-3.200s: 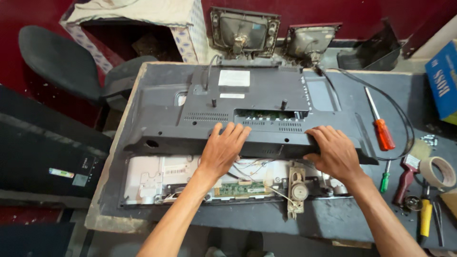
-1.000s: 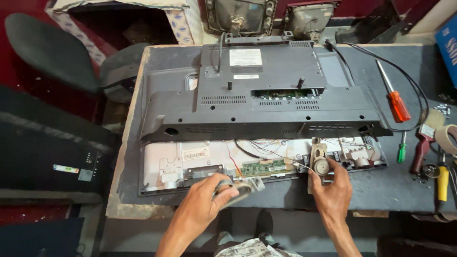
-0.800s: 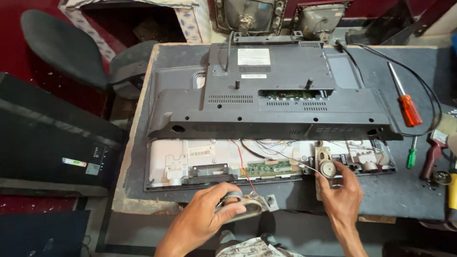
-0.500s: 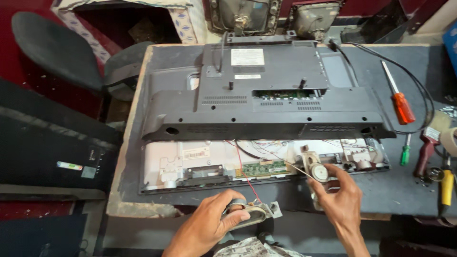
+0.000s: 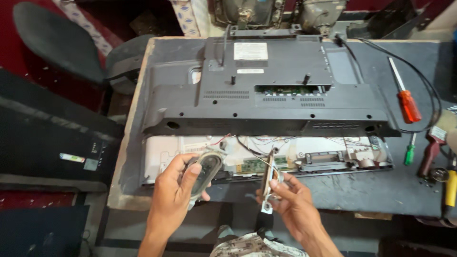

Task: The person is working on the back of a flat-screen television, repeatedly removing and reattaching the rear casing. They manipulate internal components, including wires and a circuit board, while the TV is positioned on a workbench.

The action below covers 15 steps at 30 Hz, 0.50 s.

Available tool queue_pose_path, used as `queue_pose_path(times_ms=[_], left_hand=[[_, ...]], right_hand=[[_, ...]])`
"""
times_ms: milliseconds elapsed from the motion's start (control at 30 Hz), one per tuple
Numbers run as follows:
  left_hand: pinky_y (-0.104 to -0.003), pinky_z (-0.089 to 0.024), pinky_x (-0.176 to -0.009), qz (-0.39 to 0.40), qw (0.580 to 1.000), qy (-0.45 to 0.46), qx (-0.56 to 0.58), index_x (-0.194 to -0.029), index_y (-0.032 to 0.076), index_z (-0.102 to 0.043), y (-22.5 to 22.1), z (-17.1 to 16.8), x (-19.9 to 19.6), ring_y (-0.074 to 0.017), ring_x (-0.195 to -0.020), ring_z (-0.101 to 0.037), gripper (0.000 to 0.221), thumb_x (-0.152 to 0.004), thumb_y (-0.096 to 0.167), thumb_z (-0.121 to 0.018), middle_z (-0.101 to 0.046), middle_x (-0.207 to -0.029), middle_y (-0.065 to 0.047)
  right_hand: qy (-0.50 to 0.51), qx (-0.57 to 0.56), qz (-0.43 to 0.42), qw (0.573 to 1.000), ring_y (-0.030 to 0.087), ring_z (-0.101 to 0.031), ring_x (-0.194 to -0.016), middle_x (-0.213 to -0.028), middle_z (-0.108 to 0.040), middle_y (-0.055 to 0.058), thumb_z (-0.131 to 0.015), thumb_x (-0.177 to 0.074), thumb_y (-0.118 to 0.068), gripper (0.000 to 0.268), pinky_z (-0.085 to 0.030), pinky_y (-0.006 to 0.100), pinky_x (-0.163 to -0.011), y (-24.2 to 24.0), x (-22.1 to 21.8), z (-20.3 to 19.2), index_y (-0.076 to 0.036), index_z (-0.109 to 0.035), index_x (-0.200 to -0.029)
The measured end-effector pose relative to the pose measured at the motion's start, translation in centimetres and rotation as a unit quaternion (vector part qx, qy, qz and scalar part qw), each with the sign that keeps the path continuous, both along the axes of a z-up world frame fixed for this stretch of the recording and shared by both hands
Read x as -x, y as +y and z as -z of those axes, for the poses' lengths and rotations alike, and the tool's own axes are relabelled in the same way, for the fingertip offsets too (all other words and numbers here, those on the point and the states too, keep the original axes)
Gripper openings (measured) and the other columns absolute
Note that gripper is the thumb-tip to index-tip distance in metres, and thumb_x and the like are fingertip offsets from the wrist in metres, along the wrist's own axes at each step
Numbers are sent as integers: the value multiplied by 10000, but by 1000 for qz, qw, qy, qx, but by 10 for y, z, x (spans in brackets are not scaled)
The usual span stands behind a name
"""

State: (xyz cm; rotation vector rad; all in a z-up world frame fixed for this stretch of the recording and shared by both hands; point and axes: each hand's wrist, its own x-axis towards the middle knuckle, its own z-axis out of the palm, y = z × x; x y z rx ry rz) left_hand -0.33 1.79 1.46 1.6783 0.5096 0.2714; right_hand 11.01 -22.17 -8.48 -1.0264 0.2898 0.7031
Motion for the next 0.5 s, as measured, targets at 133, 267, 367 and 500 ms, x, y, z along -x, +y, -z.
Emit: queue_pose_path(times_ms=[133, 267, 367, 500], left_hand=[[-268, -514, -482, 1, 999, -7, -45, -1171, 28, -648, 7, -6, -1, -131, -542, -705, 329, -984, 290, -584, -754, -741, -87], [-267, -523, -482, -7, 998, -42, -40, -1141, 14, -656, 12, -2, -3, -124, -542, -682, 315, -999, 288, -594, -736, -738, -82], [-265, -509, -479, -16, 997, -52, -50, -1130, 13, -652, 19, 1, -1, -121, -539, -682, 319, -1005, 301, -590, -734, -747, -74], [-269, -491, -462, -33, 997, -40, -57, -1133, 22, -656, 27, 4, 6, -119, -523, -677, 337, -995, 321, -591, -726, -723, -73]], right_hand=[[56, -42, -57, 996, 337, -782, -907, -984, -735, 189, -653, -876, -21, 299, -636, 422, -764, 36, 16, -5, 32, -557, -1154], [64, -65, -142, 986, 323, -755, -848, -948, -735, 185, -650, -907, -43, 273, -651, 398, -744, 64, 21, -7, 42, -603, -1162], [66, -91, -176, 978, 311, -760, -851, -932, -741, 176, -651, -920, -57, 259, -648, 389, -748, 80, 19, -4, 61, -601, -1146], [76, -141, -207, 965, 292, -750, -863, -931, -742, 173, -666, -927, -112, 294, -648, 375, -763, 89, 14, -4, 83, -614, -1141]])
